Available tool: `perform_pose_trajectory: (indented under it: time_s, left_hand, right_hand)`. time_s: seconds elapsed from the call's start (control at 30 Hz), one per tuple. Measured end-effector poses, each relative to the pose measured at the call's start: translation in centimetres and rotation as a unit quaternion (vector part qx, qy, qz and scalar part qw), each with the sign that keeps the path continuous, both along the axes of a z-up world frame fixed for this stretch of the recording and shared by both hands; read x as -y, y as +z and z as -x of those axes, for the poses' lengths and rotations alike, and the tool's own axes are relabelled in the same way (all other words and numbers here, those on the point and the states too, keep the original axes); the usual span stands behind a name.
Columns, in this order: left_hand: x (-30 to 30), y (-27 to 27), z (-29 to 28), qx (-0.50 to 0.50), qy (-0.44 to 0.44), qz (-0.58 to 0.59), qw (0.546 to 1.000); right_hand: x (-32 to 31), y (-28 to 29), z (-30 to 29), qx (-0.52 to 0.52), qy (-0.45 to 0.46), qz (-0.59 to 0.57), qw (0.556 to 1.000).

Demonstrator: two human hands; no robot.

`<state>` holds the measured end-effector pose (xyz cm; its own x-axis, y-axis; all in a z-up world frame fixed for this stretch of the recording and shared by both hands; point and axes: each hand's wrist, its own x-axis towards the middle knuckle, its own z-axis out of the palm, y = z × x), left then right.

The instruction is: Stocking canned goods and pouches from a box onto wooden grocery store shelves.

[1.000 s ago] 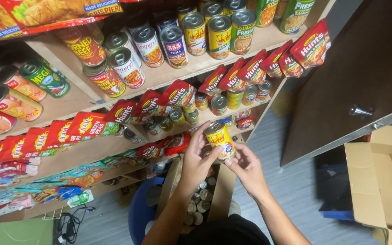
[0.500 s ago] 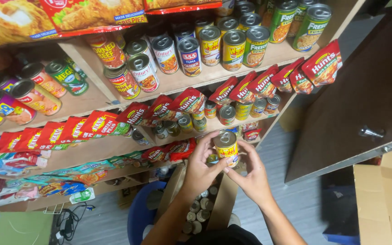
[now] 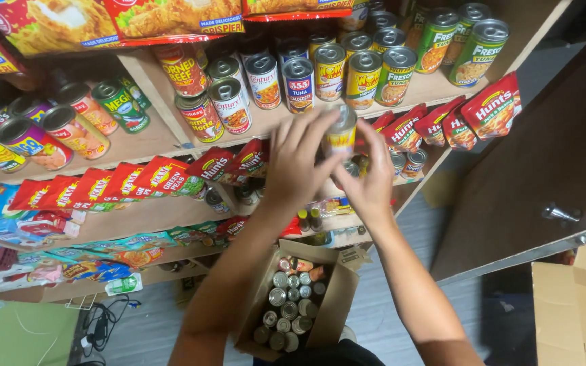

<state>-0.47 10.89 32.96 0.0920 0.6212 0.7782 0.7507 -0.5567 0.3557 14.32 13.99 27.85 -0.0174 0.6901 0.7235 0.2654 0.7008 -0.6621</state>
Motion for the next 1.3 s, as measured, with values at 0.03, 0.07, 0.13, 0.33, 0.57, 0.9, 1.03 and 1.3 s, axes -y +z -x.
perform_pose_trajectory:
  time_s: [0.03,0.07,0.13,0.33,0.57,0.9,1.03,1.3]
  left_hand:
    - [-0.8,0.8,0.4,0.0,0.0,0.0,1.0]
    - [-1.7,1.6,0.7,-0.042,0.012,-0.028,0.999]
    - [-3.5,2.4,1.3,-0.086,0.022,-0.06,0.994]
    - [-6.7,1.4,1.6,-0.2,0.103,-0.048,0.973]
    - [-7.5,0.8,2.0,-0.217,0.148,-0.07,0.962]
    - [-7.8,0.7,2.3,-0.249,0.162,-0.067,0.953]
    - [-6.6,1.4,1.8,-0.233,0.153,-0.077,0.957]
    - [-7.5,0.3,1.2,-0.229,0.16,-0.087,0.956]
  right_hand:
    - [-1.0,0.1,0.5,0.0,0.0,0.0,1.0]
    - [-2.2,0.2,1.0,0.002,-0.031,-0.02,0.999]
    - [-3.9,0.2,1.9,0.004,-0.063,-0.043,0.997]
    - [-5.7,-0.8,3.6,0.013,-0.097,-0.071,0.993]
    - [-5.5,-0.7,3.9,0.029,-0.108,-0.068,0.991]
    - [-6.3,-0.4,0.5,0.072,-0.225,-0.103,0.966]
    - [-8.0,1.3,-1.6,0.069,-0.227,-0.125,0.963]
    - [-10.9,1.2,-1.8,0.168,-0.17,-0.133,0.962]
